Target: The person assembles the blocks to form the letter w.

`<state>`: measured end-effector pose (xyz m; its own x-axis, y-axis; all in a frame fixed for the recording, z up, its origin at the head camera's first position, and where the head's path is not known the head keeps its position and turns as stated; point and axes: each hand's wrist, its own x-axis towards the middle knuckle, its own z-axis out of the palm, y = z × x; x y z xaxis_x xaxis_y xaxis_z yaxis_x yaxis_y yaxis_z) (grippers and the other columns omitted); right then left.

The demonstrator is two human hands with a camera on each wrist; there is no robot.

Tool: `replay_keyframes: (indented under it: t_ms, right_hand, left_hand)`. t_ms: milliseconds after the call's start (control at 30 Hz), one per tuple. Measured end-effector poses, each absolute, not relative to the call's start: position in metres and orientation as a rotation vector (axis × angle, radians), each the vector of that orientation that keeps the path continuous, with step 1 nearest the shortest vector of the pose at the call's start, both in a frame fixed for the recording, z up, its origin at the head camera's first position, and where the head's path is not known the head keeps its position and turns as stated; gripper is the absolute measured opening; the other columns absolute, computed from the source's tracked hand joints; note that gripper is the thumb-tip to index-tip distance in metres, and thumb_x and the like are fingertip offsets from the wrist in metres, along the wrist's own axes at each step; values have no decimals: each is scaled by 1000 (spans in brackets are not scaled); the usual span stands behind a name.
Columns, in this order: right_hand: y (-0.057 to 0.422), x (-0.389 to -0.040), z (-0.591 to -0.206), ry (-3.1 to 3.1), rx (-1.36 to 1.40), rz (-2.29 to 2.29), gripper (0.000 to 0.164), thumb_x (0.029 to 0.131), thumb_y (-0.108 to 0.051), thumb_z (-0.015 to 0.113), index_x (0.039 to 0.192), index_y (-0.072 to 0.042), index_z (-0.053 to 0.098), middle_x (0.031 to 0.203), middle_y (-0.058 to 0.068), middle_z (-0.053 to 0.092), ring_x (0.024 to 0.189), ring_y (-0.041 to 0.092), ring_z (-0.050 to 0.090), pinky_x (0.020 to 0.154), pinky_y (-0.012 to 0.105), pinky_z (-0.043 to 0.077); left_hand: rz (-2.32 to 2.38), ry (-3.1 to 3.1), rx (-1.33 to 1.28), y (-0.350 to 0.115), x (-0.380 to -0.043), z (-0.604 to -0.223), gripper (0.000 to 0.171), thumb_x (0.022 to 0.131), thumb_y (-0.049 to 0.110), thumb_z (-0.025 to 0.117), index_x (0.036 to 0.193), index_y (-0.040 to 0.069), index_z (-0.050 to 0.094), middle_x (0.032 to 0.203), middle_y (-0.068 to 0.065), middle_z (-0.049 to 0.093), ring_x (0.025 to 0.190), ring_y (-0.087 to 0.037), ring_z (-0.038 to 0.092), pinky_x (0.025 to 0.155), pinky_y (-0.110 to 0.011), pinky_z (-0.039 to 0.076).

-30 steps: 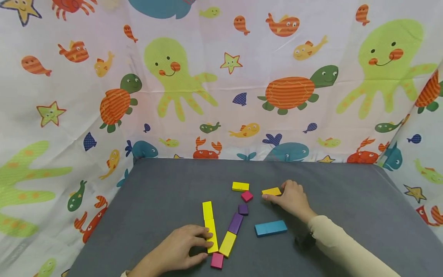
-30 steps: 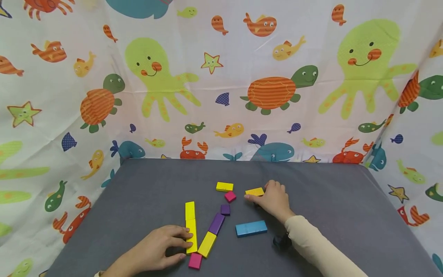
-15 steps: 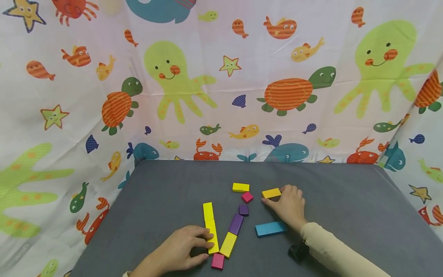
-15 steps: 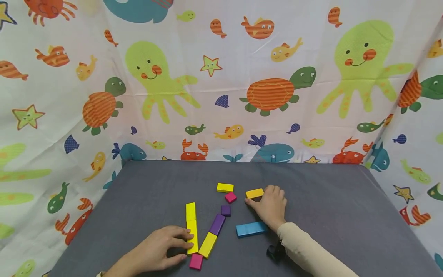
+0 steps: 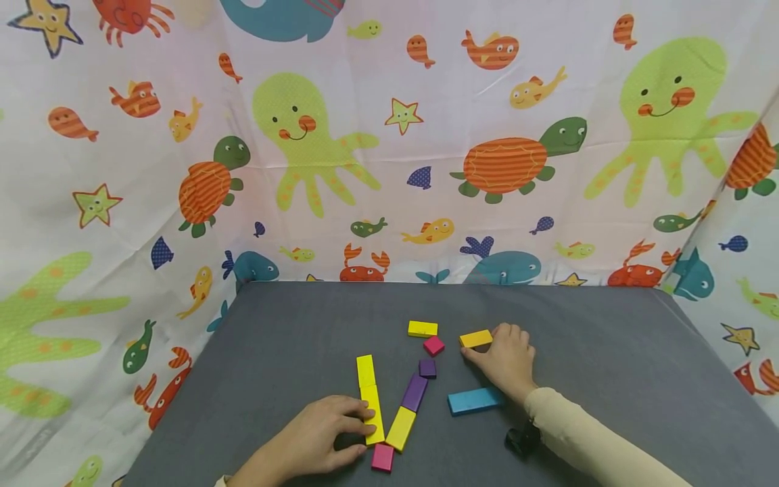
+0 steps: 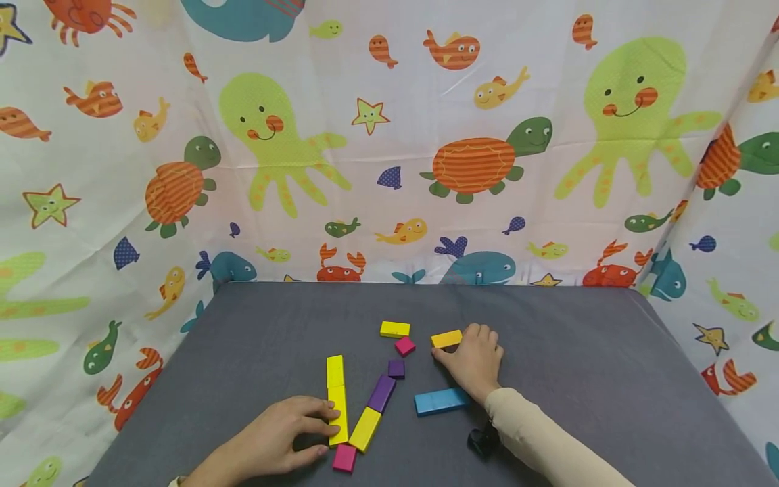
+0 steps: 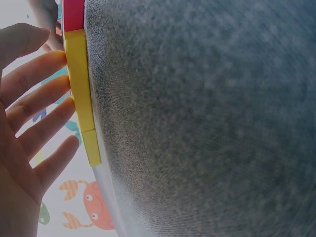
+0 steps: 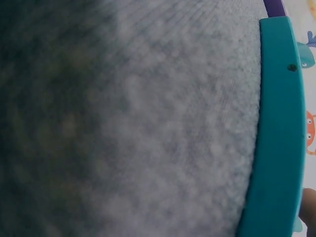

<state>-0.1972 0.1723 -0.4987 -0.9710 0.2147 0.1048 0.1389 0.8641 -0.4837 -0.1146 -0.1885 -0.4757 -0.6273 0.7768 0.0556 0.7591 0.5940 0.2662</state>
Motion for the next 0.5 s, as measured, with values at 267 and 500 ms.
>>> replay_keyframes:
  t_ms: [267, 500]
  right_hand:
    - [174, -196, -502, -2850, -298, 910, 67, 77, -45, 80, 116, 3, 52, 114, 21, 53, 105, 36, 42, 89, 54, 38]
    - [176, -192, -505, -2766, -279, 1090, 66, 77, -35, 82, 125, 1, 52, 122, 21, 56, 112, 36, 43, 99, 56, 32]
  left_hand:
    - [395, 2738, 1307, -189, -115, -477, 29, 95, 48, 60, 118, 36, 71, 126, 14, 65, 116, -8, 61, 99, -37, 55]
    - [402, 2734, 1295, -188, -114, -476, 28, 95, 48, 59, 118, 36, 71, 126, 15, 65, 116, -8, 61, 98, -37, 55]
